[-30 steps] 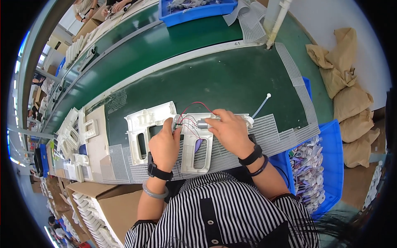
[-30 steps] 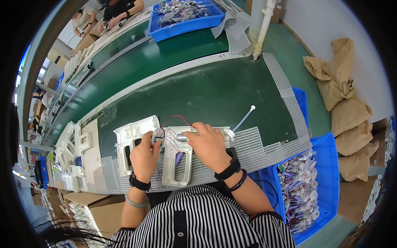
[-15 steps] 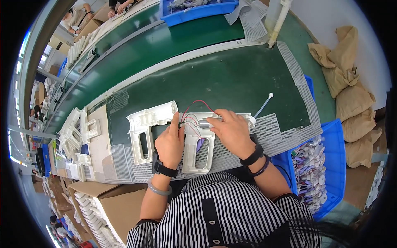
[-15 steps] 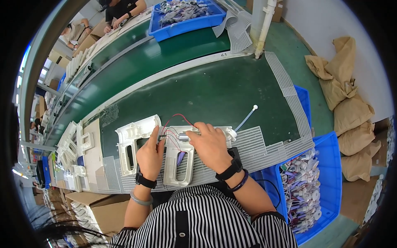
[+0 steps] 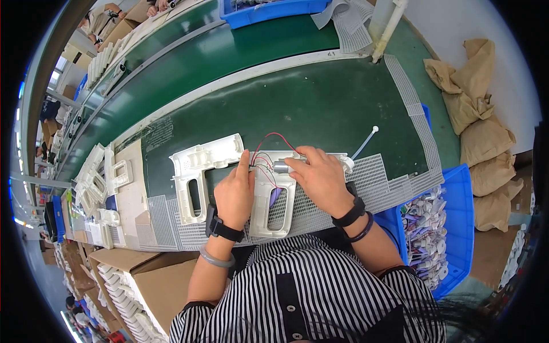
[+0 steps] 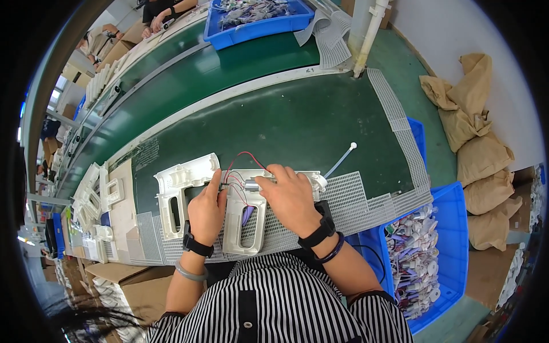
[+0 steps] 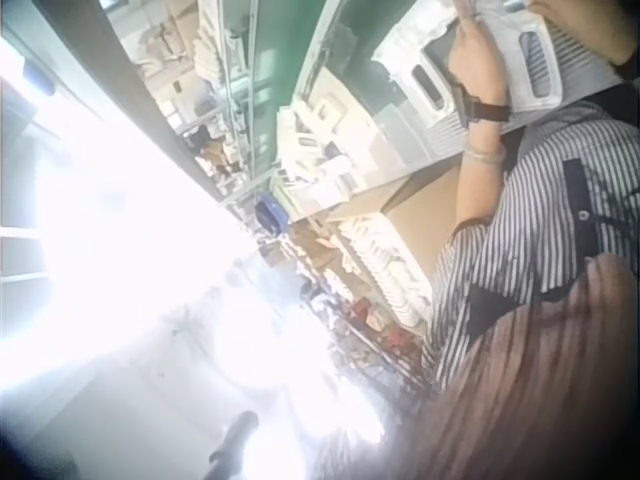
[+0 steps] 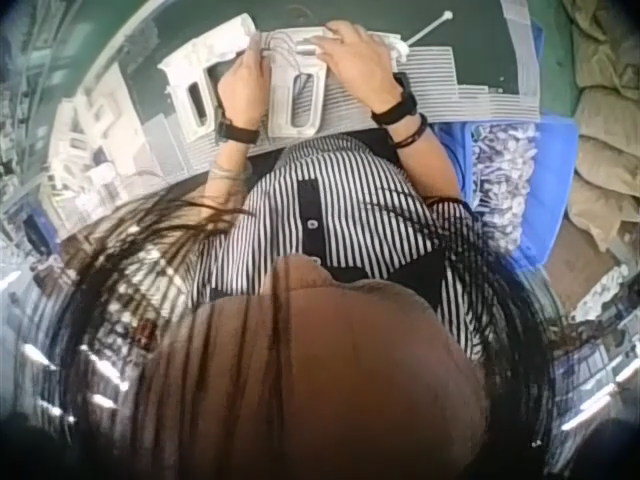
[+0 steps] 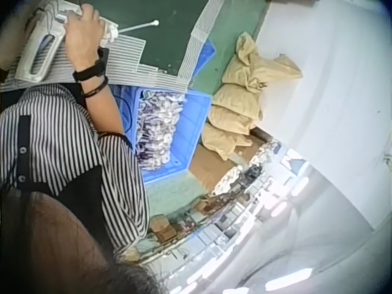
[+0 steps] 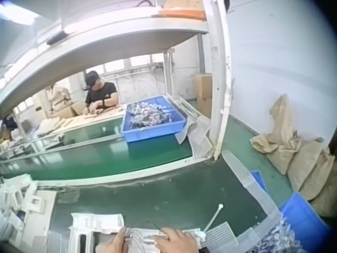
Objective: The recorder is assembling internal and external components of a plastic toy gun on a factory production line.
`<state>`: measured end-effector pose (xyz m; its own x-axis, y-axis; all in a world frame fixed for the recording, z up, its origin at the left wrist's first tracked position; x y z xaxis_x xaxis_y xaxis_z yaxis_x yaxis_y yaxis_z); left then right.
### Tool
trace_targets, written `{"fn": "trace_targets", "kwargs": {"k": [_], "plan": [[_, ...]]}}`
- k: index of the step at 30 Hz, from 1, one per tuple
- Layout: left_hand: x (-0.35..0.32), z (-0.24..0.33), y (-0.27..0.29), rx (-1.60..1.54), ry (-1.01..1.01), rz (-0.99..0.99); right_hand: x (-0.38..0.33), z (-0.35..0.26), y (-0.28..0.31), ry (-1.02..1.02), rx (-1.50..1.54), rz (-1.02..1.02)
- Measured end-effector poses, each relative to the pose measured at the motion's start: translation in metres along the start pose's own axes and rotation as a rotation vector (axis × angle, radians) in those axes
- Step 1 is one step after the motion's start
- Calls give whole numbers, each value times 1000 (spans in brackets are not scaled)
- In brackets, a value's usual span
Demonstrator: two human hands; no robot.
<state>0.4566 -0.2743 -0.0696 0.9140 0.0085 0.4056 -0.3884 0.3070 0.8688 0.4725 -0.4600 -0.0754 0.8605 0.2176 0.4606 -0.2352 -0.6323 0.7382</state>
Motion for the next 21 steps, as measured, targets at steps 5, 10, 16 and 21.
{"fn": "trace_targets", "kwargs": {"k": [5,10,16,21], "plan": [[6,4,0,63,-77,-120,0,-2,0,19,7,19],[7,-3,2,-31,-72,-126,-2,-4,0,22,-8,41],[-21,16,36,-172,-41,67,-5,-5,1,-20,-39,18],[-49,42,25,-99,-151,-82,-2,-15,0,-18,-44,20]]}}
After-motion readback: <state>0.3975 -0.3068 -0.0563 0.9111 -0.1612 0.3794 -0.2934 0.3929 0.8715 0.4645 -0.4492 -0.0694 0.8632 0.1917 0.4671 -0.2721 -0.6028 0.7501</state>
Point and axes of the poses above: each hand's wrist, its own x-axis towards the middle knuckle, its own y-axis out of the back of the hand, z = x × y, the point moved 7 cm from there along x, towards the middle knuckle, and after that the axes turned 13 degrees about z, right-handed, at the moved point
